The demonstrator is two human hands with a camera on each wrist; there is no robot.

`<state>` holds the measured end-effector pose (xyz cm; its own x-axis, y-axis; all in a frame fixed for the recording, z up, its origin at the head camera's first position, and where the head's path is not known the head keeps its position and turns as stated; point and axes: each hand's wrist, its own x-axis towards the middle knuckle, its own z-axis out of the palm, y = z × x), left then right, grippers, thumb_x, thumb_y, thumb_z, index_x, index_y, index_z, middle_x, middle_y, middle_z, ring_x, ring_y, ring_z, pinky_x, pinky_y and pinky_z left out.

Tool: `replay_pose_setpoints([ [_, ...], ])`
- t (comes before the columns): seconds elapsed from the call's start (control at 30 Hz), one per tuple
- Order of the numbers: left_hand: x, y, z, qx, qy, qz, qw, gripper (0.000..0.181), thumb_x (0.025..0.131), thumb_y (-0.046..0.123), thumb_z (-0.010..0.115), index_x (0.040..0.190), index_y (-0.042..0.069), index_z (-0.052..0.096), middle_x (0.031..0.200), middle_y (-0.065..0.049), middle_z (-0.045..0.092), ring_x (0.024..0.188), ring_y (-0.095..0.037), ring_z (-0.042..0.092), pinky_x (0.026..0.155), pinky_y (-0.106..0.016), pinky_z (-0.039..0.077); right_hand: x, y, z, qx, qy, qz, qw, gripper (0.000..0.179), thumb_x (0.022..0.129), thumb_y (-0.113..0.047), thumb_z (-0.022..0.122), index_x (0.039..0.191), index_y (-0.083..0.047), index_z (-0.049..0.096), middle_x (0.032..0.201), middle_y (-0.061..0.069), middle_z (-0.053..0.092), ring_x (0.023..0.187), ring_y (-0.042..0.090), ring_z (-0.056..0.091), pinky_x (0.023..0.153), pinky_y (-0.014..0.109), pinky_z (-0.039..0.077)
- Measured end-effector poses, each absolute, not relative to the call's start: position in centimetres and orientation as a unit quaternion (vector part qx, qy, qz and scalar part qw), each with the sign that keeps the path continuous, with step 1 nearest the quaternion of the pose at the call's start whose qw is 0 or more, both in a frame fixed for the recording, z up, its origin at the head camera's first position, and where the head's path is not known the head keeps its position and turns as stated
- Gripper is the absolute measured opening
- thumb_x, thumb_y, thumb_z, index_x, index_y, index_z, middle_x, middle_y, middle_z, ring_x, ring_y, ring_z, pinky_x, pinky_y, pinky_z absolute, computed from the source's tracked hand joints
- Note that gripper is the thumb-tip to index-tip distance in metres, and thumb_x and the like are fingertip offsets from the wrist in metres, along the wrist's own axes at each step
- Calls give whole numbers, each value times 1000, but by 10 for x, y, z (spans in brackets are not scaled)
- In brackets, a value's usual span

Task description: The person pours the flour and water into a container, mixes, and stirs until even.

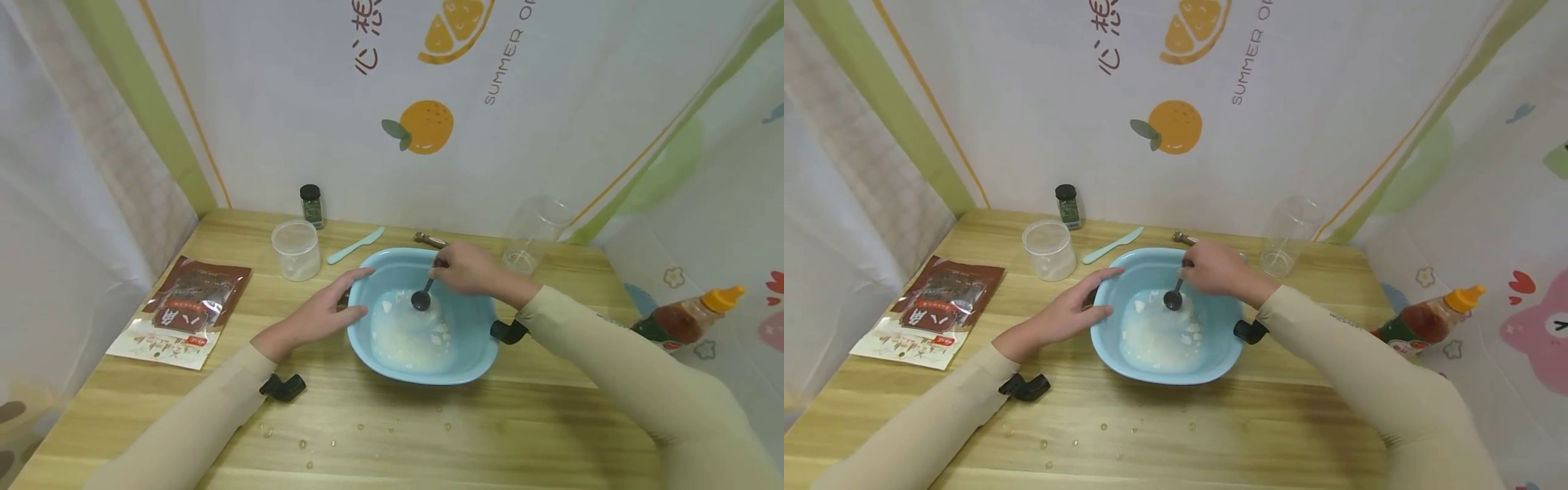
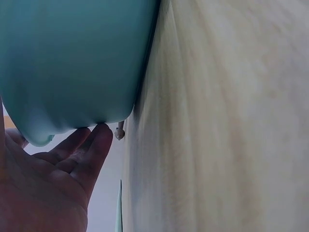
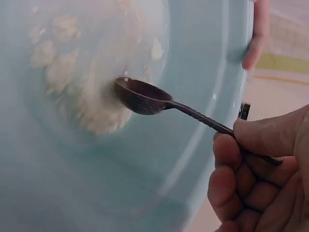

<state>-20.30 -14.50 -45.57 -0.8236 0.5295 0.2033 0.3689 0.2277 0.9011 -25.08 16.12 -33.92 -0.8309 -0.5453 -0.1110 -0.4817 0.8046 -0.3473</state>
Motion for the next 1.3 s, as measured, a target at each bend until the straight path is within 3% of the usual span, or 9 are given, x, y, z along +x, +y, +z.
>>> replay_pose_setpoints([
  [0.13,-203,-143,-453,285,783,549,74,71,108,15,66,172,6,35,168,-27,43,136,-47,65,99,-40,66,-244,166,-338,-291,933,-164,136,29,108,-22,72,81,-13,76,63,-5,56,57,11,47,57,29,41],
  [0.27,-202,-143,-453,282,783,549,74,71,108,15,66,172,6,36,168,-27,44,137,-47,64,102,-43,65,-242,155,-340,-323,915,-184,158,22,110,-24,70,98,-11,84,76,-1,72,63,12,57,60,31,48],
  [0.5,-203,-143,-454,283,785,546,75,71,109,17,65,172,6,36,168,-27,44,137,-48,64,102,-44,65,-250,163,-342,-270,943,-157,112,33,109,-20,71,78,-12,75,59,-5,51,53,12,43,56,30,39],
  [0.73,-202,-143,-451,283,778,555,76,71,108,13,66,172,6,35,166,-29,45,136,-49,64,101,-42,66,-245,153,-341,-315,915,-186,167,24,110,-25,70,98,-10,85,78,-1,75,63,11,58,60,30,49],
  [0.97,-201,-141,-450,286,777,555,80,72,107,11,67,172,5,35,165,-30,46,135,-48,65,99,-39,66,-259,161,-344,-246,941,-197,122,33,111,-19,69,79,-9,71,67,3,65,53,13,42,55,31,38],
  [1.13,-202,-141,-449,287,779,552,72,72,107,12,67,171,5,36,166,-29,45,137,-49,64,103,-45,65,-266,170,-345,-202,951,-204,113,33,111,-23,69,83,-5,71,67,3,62,54,15,41,56,32,38],
  [1.3,-202,-144,-451,281,784,549,75,73,108,13,67,172,7,35,166,-29,46,136,-48,64,102,-44,65,-260,161,-345,-255,936,-207,126,30,112,-28,69,93,-6,80,70,0,68,54,11,42,55,30,39],
])
